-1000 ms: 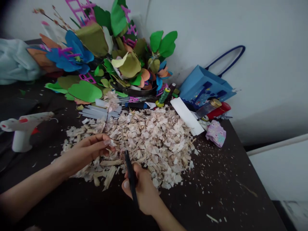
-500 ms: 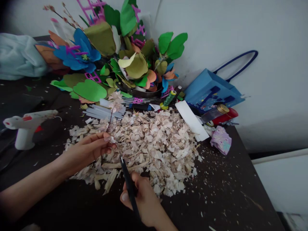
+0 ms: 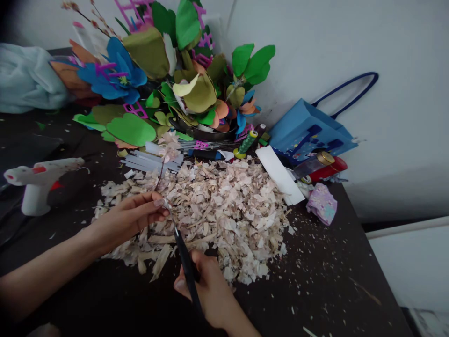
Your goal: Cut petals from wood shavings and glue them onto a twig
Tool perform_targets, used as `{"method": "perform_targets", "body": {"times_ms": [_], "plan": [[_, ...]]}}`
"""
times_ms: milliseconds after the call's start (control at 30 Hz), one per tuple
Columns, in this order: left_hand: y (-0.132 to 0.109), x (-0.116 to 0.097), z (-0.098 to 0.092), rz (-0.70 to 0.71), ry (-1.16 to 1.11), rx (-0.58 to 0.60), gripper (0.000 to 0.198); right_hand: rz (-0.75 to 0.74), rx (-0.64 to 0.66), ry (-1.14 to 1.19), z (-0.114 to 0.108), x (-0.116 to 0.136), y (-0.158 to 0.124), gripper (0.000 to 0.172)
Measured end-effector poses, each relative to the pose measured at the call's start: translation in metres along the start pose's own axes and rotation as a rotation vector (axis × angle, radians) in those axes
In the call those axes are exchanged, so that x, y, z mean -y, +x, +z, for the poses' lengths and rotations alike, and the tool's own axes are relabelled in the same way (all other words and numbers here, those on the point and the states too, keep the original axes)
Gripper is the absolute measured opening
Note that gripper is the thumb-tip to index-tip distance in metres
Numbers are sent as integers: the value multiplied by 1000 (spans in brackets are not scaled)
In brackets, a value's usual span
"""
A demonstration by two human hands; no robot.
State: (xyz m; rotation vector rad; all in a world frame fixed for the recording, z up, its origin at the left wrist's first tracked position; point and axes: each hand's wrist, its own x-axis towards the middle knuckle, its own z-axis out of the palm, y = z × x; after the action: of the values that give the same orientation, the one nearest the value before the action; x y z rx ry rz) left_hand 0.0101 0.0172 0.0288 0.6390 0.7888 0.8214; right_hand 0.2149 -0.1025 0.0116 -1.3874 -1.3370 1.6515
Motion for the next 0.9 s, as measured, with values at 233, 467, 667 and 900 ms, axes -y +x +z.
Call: {"method": "perform_targets", "body": {"times_ms": [233,467,667,900], "plan": [[1,4,-3,3,10,0,14,22,4,-31,1,0,2,53],[1,6,-2,13,6,-25,14,23,-7,-23,1,-3,1,53],[-1,5,1,12,3,-47,18,31,-5,28,1,-3,2,46],[1,5,0,11,6,-37,17,52,-12,39,1,0,2,42]]}}
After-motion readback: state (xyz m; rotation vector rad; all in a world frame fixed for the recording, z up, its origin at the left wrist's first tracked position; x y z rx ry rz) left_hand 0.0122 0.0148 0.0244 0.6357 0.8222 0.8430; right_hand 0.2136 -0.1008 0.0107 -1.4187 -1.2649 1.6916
